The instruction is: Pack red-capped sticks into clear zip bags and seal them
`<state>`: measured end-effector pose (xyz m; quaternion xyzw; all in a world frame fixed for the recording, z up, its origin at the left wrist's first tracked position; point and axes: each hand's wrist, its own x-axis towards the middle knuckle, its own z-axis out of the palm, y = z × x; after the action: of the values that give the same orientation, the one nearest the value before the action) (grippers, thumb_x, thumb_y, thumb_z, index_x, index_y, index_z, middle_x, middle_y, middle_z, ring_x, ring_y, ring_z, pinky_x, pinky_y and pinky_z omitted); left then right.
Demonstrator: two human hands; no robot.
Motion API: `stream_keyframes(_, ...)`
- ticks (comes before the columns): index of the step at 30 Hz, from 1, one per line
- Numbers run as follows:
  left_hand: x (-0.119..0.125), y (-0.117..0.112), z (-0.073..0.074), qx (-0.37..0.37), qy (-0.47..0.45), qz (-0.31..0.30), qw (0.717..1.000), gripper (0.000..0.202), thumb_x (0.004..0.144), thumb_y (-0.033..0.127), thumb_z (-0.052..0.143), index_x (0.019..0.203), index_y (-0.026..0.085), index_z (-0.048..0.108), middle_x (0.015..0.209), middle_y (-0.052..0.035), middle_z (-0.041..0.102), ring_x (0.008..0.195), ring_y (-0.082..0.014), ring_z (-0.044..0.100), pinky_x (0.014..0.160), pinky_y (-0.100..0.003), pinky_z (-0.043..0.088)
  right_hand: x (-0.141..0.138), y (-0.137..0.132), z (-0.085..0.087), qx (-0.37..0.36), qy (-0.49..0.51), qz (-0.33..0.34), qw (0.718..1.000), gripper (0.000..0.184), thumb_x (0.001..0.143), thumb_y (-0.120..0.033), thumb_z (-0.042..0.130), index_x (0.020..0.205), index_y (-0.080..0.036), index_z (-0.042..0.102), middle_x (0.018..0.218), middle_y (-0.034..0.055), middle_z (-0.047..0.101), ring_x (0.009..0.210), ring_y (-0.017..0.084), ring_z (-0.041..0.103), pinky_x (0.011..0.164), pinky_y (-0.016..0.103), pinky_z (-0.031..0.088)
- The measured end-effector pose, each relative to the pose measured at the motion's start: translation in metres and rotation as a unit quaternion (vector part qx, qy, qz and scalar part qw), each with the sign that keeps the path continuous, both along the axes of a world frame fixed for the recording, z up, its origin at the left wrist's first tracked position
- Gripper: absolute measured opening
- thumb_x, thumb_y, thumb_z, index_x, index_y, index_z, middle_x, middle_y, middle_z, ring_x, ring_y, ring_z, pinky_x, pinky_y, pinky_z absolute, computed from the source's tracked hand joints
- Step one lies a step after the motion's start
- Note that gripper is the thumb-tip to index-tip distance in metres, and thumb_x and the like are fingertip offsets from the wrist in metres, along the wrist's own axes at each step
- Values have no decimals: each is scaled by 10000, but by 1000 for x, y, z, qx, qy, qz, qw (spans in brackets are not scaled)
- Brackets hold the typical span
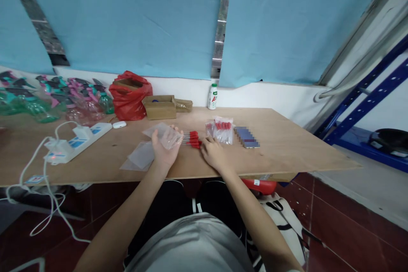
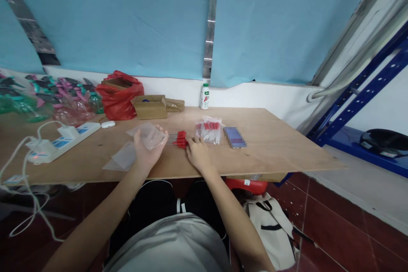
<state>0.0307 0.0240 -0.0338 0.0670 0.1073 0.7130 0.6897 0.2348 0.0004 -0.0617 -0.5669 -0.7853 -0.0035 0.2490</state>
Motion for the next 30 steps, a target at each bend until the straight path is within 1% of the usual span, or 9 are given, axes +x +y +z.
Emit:
stream_keyframes(2,0,1,-2,-6,2,11,1000,335,1039,478,581,1132,167,662,1015,-97,748,895,-224,751,910,-435,640,-1,0,-2,-3,-2,0,1000,414,1094,-272,558,1495,-216,644,1378,147,684,1295,316,601,1147,434,470)
stream_keyframes(4,-1,2,-4,-13,7,25,1000,308,1037,469,583,1107,178,655,1014,-92,749,892,-219,747,903,-430,640,-5,-1,-1,-3,8,-4,1000,397,1089,-302,586,1475,-237,653,1396,137,674,1302,305,603,1107,406,497)
stream_keyframes(7,-2,3,-5,-26,16,35,999,275,1038,469,579,1049,201,638,982,-77,742,878,-213,741,890,-420,637,-10,-4,4,-9,10,-10,1000,364,1090,-287,584,1442,-247,667,1387,127,691,1305,298,611,1037,376,529)
stream_keyframes(11,-1,3,-4,-53,26,45,997,255,1036,462,569,1006,212,616,947,-63,727,843,-200,731,872,-404,633,-13,-5,6,-6,0,2,1000,364,1092,-262,580,1446,-276,664,1375,106,716,1298,289,621,999,361,538)
stream_keyframes(16,-1,2,-5,-44,35,38,998,263,1034,460,560,986,211,626,926,-55,721,840,-193,728,888,-393,628,-13,-5,5,9,4,15,1000,262,1058,-198,621,1273,-285,744,1303,89,742,1216,284,663,916,351,542)
stream_keyframes(20,-2,2,-4,-42,25,37,998,280,1037,472,546,960,215,627,930,-61,722,849,-193,726,899,-393,627,-14,-5,4,27,19,21,999,228,1040,-147,620,1162,-281,758,1224,76,758,1140,268,684,853,331,529)
stream_keyframes(24,-2,1,-3,-40,15,44,998,312,1033,493,543,959,206,639,938,-69,722,856,-192,722,908,-385,620,-14,-4,3,40,34,25,998,190,1040,-169,633,1161,-263,745,1219,80,755,1134,261,684,861,324,521)
stream_keyframes(27,-3,1,-3,-22,15,50,998,359,1042,510,497,957,197,649,923,-80,719,842,-197,711,891,-390,619,-13,-2,3,53,56,27,997,170,1052,-183,622,1171,-243,727,1213,82,752,1119,250,688,881,321,516)
stream_keyframes(30,-4,2,-4,-7,18,54,998,382,1050,505,454,942,195,649,913,-83,716,835,-202,707,883,-400,622,-13,-1,3,45,65,23,997,155,1077,-203,593,1170,-226,714,1179,90,760,1104,249,696,872,317,508)
